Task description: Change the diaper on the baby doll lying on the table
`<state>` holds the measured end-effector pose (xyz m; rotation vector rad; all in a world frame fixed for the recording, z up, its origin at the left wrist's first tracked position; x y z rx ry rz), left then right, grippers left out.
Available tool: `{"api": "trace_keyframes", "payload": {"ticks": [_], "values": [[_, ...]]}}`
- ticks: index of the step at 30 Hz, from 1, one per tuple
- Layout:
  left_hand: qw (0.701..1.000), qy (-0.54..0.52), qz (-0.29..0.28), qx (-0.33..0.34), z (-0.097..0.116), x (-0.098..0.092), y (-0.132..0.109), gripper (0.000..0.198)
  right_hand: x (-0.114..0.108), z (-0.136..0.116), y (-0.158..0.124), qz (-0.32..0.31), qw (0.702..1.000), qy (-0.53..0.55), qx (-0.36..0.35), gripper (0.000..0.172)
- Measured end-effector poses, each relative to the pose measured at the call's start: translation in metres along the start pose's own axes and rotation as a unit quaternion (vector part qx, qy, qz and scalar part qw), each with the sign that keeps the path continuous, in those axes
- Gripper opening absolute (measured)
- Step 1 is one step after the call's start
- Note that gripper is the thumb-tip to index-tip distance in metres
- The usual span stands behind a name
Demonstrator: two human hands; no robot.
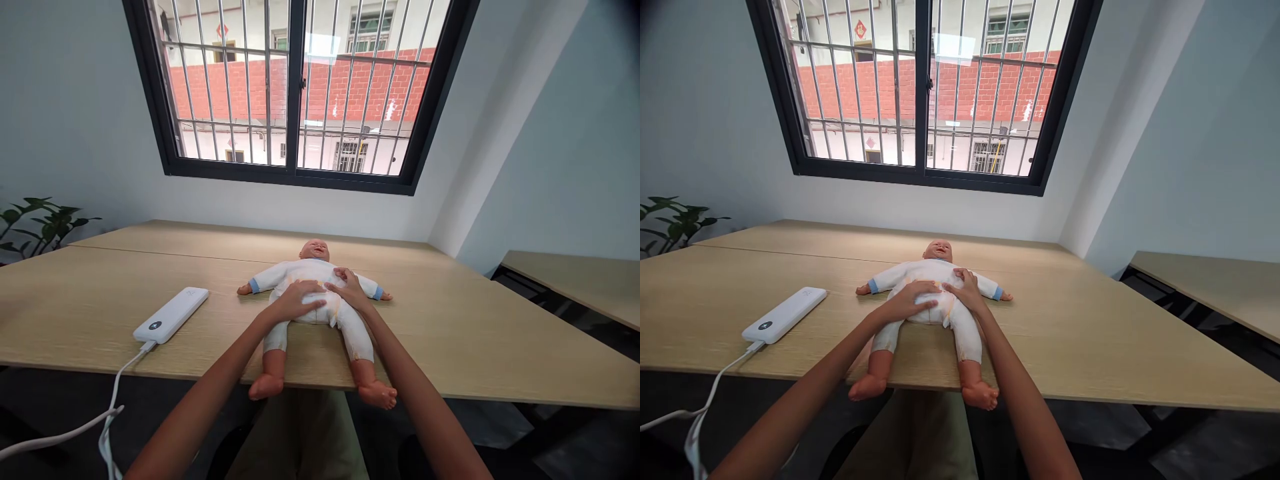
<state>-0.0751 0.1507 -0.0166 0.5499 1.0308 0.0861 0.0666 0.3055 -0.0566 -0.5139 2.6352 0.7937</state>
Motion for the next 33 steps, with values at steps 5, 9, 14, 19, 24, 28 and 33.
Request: {"api": "trace_keyframes", "payload": {"ticks": [5, 9, 14, 19, 24, 28, 33], "values": [[0.96, -0.183, 0.125, -0.172, -0.072, -0.04, -0.018, 0.031, -0.019, -0.011, 0.003, 0.053, 0.992, 0.11, 0.034, 0.061], [0.956, -0.086, 0.024, -0.279, -0.116, -0.038, -0.044, 0.026, -0.028, -0.02, 0.004, 0.102, 0.986, 0.129, 0.003, 0.055], [0.949, -0.009, 0.004, -0.314, -0.124, -0.022, -0.052, 0.02, -0.024, -0.029, 0.003, 0.102, 0.989, 0.111, -0.005, 0.052], [0.949, -0.003, 0.042, -0.313, -0.12, -0.028, -0.048, 0.01, -0.024, -0.032, 0.001, 0.1, 0.989, 0.108, -0.001, 0.052], [0.953, 0.001, 0.176, -0.248, -0.111, -0.065, -0.046, 0.004, -0.02, -0.06, -0.002, 0.065, 0.99, 0.125, -0.021, 0.044], [0.956, -0.055, 0.23, -0.176, -0.096, -0.071, -0.03, 0.005, 0.019, -0.106, 0.003, -0.106, 0.99, 0.016, -0.089, 0.031], [0.942, -0.167, 0.247, -0.152, -0.086, -0.055, -0.008, 0.007, 0.085, -0.128, 0.025, -0.233, 0.941, -0.212, -0.126, 0.024]]}}
Point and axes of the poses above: each hand's wrist, its own y-axis towards the middle knuckle, its own x-axis out of the palm, z = x × y, the point moved 5 cm from there along y, towards the middle knuckle, and after that the axes turned 1 degree about x, right-handed, at the moved point
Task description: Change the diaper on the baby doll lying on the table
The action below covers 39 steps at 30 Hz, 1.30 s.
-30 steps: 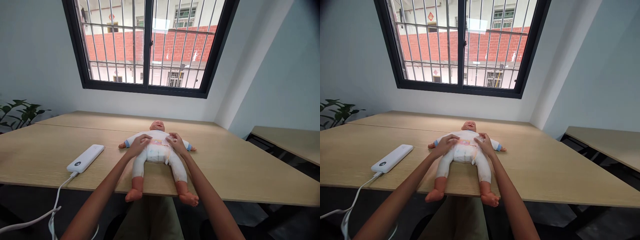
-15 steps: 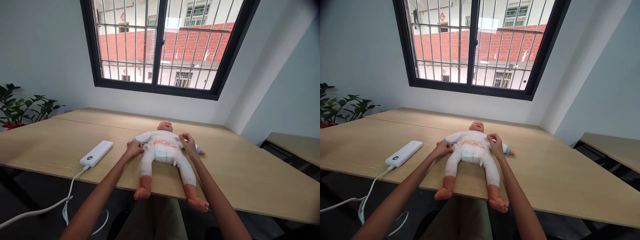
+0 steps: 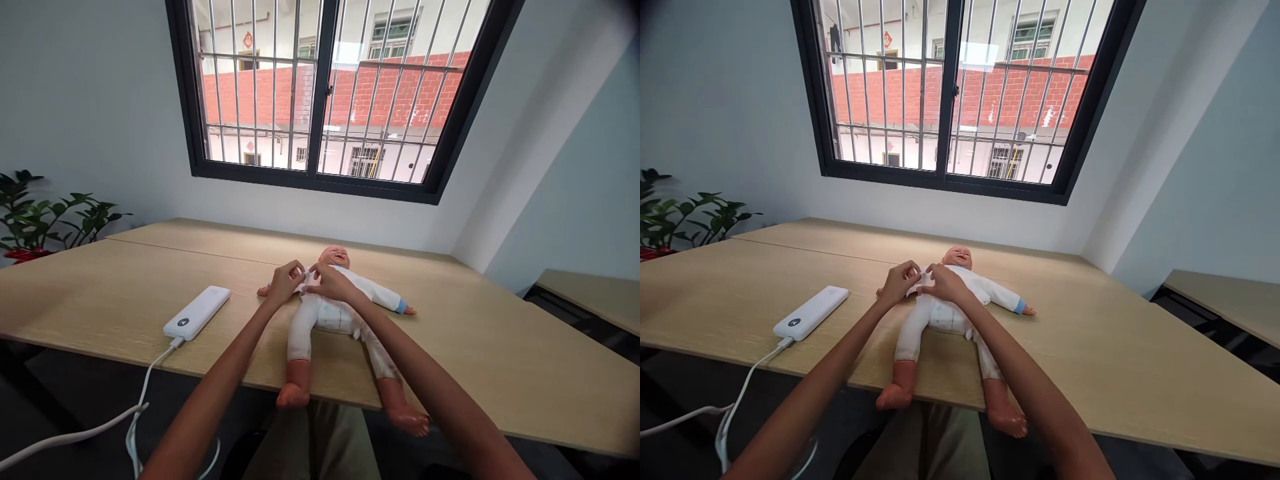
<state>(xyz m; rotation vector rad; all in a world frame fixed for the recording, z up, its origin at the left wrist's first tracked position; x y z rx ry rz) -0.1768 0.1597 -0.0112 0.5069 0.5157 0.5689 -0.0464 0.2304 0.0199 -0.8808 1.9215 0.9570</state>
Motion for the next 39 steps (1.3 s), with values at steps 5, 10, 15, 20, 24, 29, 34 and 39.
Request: {"api": "trace_keyframes", "payload": {"ticks": [5, 10, 15, 20, 24, 29, 34, 39], "values": [[0.994, -0.056, 0.004, -0.091, -0.029, 0.001, -0.001, 0.026, 0.018, 0.019, 0.026, -0.016, 0.996, -0.011, 0.085, 0.027], [0.959, -0.097, -0.147, -0.221, -0.056, 0.008, -0.009, 0.048, 0.02, 0.04, 0.022, 0.008, 0.988, 0.129, 0.09, 0.019], [0.939, -0.185, -0.162, -0.24, -0.052, 0.005, -0.011, 0.047, 0.025, 0.048, 0.021, 0.022, 0.986, 0.158, 0.057, 0.02], [0.941, -0.236, -0.136, -0.201, -0.041, -0.002, -0.008, 0.042, 0.027, 0.052, 0.026, 0.06, 0.984, 0.11, 0.126, 0.012], [0.949, -0.234, -0.14, -0.158, -0.037, 0.003, -0.007, 0.042, 0.029, 0.043, 0.03, 0.07, 0.982, 0.05, 0.17, 0.023], [0.943, -0.258, -0.106, -0.178, -0.042, 0.007, -0.007, 0.042, 0.023, 0.031, 0.028, 0.146, 0.978, 0.084, 0.125, 0.028], [0.916, -0.314, -0.079, -0.235, -0.047, 0.007, -0.01, 0.043, 0.028, 0.016, 0.014, 0.099, 0.974, 0.202, -0.03, 0.015], [0.897, -0.362, -0.075, -0.243, -0.046, 0.007, -0.01, 0.038, 0.035, 0.014, 0.01, 0.112, 0.973, 0.195, -0.053, 0.013]]}}
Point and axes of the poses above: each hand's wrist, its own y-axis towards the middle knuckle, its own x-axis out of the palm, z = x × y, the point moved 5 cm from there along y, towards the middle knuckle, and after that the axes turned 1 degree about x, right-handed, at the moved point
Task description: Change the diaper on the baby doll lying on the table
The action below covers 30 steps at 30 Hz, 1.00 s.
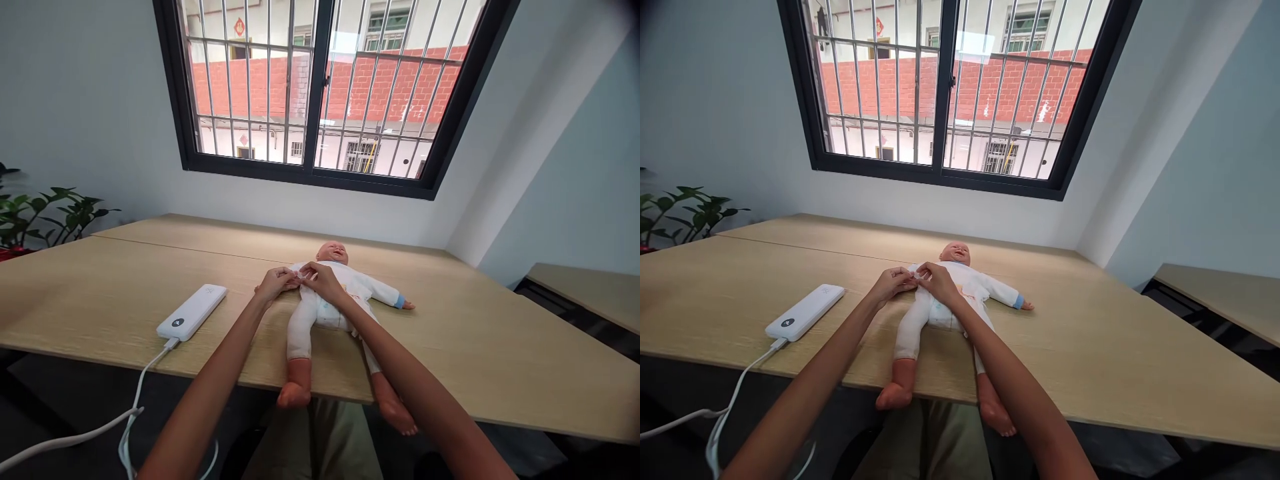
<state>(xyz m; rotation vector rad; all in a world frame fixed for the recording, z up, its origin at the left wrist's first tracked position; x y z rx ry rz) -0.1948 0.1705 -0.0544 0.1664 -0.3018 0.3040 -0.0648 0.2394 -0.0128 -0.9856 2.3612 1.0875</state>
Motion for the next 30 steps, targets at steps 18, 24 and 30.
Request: {"api": "trace_keyframes", "payload": {"ticks": [18, 24, 30], "values": [[1.0, 0.015, -0.001, 0.013, 0.002, 0.003, -0.004, 0.037, -0.006, 0.013, -0.001, 0.078, 0.995, -0.043, 0.05, 0.011], [1.0, 0.016, 0.02, 0.008, -0.001, 0.0, -0.003, 0.032, -0.011, 0.017, -0.002, 0.101, 0.984, -0.118, 0.092, 0.005], [0.999, 0.022, 0.014, 0.022, 0.001, 0.003, -0.003, 0.038, -0.007, 0.014, -0.002, 0.042, 0.964, -0.234, 0.122, 0.016]]}}
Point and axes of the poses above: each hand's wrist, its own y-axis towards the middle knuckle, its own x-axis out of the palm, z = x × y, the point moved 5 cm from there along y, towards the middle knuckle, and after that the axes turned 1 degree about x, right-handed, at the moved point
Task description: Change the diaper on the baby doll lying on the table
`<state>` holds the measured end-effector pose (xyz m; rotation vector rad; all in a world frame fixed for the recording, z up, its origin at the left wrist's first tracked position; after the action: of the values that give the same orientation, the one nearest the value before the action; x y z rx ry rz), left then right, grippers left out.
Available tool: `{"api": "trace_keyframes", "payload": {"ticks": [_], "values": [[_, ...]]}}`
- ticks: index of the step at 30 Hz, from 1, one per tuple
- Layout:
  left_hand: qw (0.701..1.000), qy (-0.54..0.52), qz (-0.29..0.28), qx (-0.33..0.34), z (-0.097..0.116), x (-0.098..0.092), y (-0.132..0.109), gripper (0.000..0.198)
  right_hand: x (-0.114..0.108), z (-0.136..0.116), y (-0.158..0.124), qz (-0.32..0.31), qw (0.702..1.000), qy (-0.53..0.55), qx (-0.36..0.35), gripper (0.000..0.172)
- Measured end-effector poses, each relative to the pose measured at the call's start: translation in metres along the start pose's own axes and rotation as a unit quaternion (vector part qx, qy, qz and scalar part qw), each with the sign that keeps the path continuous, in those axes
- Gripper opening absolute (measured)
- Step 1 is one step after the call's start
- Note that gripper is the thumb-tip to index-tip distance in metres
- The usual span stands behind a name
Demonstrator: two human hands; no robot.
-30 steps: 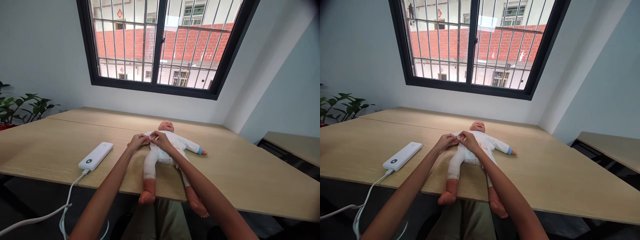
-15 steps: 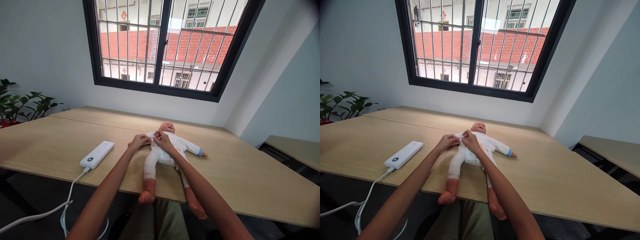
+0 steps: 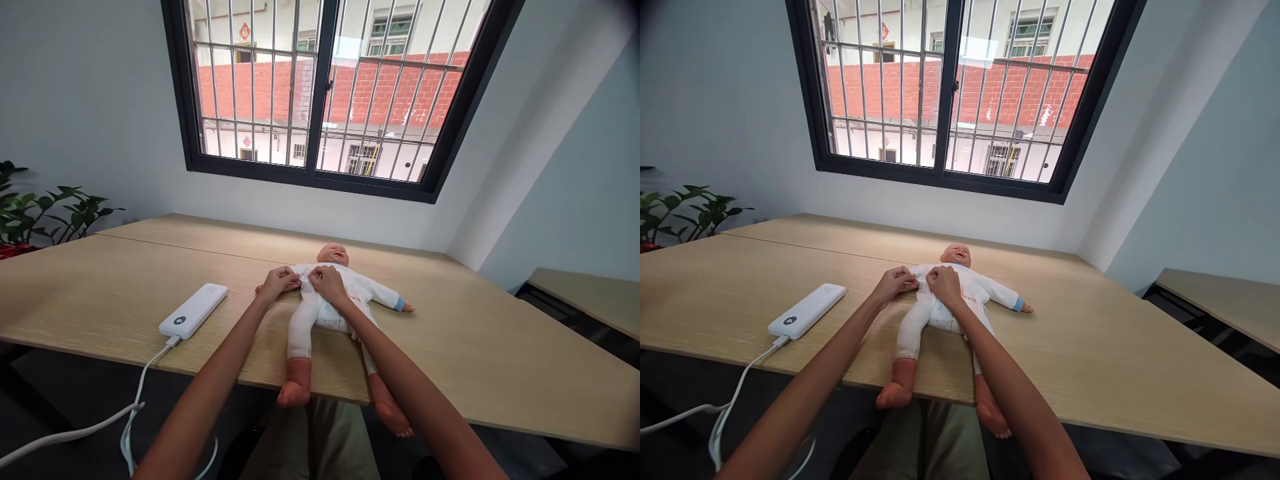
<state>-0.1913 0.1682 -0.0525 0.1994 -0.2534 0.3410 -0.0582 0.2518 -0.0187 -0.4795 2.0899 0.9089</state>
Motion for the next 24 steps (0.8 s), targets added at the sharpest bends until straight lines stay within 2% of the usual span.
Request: {"api": "trace_keyframes", "payload": {"ticks": [3, 5, 7, 11, 14, 16, 18, 21, 24], "values": [[0.999, 0.029, -0.009, 0.037, 0.001, 0.006, 0.001, 0.042, 0.002, -0.001, 0.0, -0.03, 0.999, -0.016, -0.012, 0.017], [0.995, 0.067, -0.02, 0.076, 0.002, 0.012, 0.001, 0.04, -0.003, 0.001, 0.0, -0.039, 0.998, 0.048, -0.003, 0.021], [0.984, 0.129, -0.024, 0.124, 0.003, 0.019, -0.001, 0.033, -0.014, 0.006, 0.0, -0.015, 0.988, 0.152, 0.028, 0.022], [0.936, 0.275, -0.008, 0.222, 0.011, 0.039, -0.008, 0.018, -0.036, 0.024, -0.008, 0.047, 0.951, 0.286, 0.102, 0.025], [0.893, 0.355, -0.047, 0.274, 0.016, 0.059, -0.015, 0.012, -0.031, 0.033, -0.016, 0.001, 0.922, 0.358, 0.148, 0.028], [0.873, 0.386, -0.075, 0.288, 0.018, 0.069, -0.018, 0.012, -0.023, 0.035, -0.02, -0.038, 0.893, 0.413, 0.175, 0.03], [0.861, 0.411, -0.091, 0.286, 0.019, 0.074, -0.02, 0.014, -0.019, 0.036, -0.022, -0.046, 0.872, 0.449, 0.19, 0.035], [0.853, 0.427, -0.106, 0.281, 0.017, 0.076, -0.021, 0.014, -0.02, 0.037, -0.022, -0.021, 0.859, 0.473, 0.198, 0.044], [0.851, 0.42, -0.126, 0.291, 0.015, 0.076, -0.022, 0.015, -0.022, 0.038, -0.022, -0.009, 0.858, 0.476, 0.193, 0.051]]}}
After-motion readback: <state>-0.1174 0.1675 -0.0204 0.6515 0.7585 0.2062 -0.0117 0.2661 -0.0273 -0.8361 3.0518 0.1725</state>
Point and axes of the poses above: each hand's wrist, its own y-axis towards the middle knuckle, its own x-axis out of the palm, z = x × y, the point moved 5 cm from there along y, towards the middle knuckle, and after that the axes turned 1 degree about x, right-handed, at the moved point
